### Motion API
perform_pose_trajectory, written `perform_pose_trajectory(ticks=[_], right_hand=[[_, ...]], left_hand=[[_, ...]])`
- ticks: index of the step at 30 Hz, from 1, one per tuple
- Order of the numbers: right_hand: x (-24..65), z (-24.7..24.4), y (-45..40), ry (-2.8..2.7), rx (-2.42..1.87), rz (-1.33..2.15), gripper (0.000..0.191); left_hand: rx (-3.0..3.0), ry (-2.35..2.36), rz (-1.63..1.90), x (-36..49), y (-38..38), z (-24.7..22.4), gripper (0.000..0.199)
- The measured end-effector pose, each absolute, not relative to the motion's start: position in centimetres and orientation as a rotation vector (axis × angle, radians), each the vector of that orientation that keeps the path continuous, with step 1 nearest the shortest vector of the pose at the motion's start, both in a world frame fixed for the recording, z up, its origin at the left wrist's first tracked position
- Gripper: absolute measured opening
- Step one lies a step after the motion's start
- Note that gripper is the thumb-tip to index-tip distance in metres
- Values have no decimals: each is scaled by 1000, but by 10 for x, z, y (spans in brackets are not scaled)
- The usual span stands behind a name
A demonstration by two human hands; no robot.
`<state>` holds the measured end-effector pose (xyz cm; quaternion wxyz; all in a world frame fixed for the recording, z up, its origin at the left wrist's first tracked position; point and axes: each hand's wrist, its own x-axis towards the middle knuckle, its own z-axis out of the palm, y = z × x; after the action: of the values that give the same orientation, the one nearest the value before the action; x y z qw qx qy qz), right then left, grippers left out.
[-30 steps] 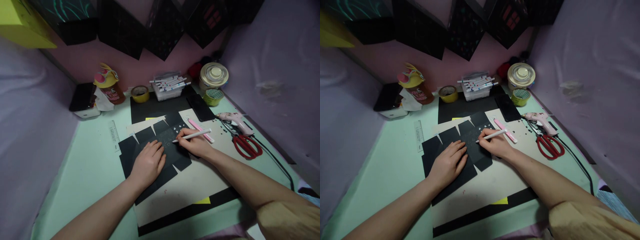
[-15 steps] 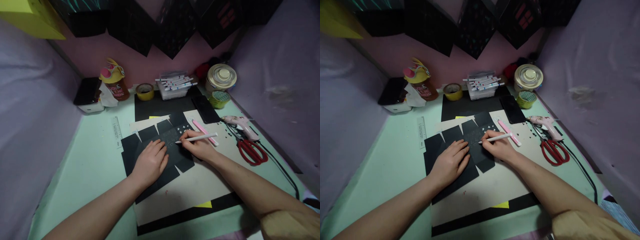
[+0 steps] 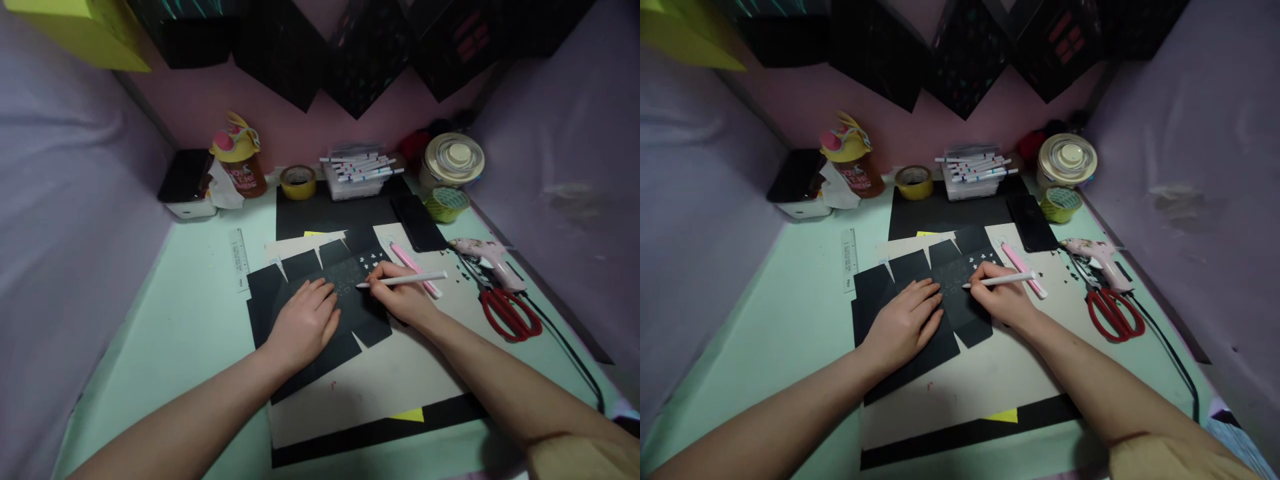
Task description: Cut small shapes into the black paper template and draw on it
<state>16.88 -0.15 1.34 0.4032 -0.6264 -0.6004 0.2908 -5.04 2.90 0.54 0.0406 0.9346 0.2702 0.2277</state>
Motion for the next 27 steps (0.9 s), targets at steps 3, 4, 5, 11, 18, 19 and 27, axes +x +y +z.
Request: perform_pose_trajectory(ticks=[3, 4, 5, 11, 18, 19, 27], right_hand=[[170, 12, -2, -1538, -1581, 735, 11], [171, 12, -2, -1542, -1582, 735, 11], [171, 12, -2, -1546, -1584, 733, 11], [170, 13, -3, -1565, -1620, 718, 13], [170, 13, -4, -1583, -1634, 697, 14], [170, 13, -4, -1586, -1636, 687, 14], [170, 14, -3, -1595, -1615, 707, 14]], left_hand=[[2865, 830, 696, -50, 29, 4, 23], [2866, 830, 697, -50, 29, 4, 23], [2868, 829, 697, -50, 29, 4, 23], [2857, 837, 709, -50, 28, 3, 23], [2854, 831, 705, -49, 27, 5, 22], [2856, 831, 706, -49, 27, 4, 22], [2862, 825, 728, -49, 28, 3, 22]])
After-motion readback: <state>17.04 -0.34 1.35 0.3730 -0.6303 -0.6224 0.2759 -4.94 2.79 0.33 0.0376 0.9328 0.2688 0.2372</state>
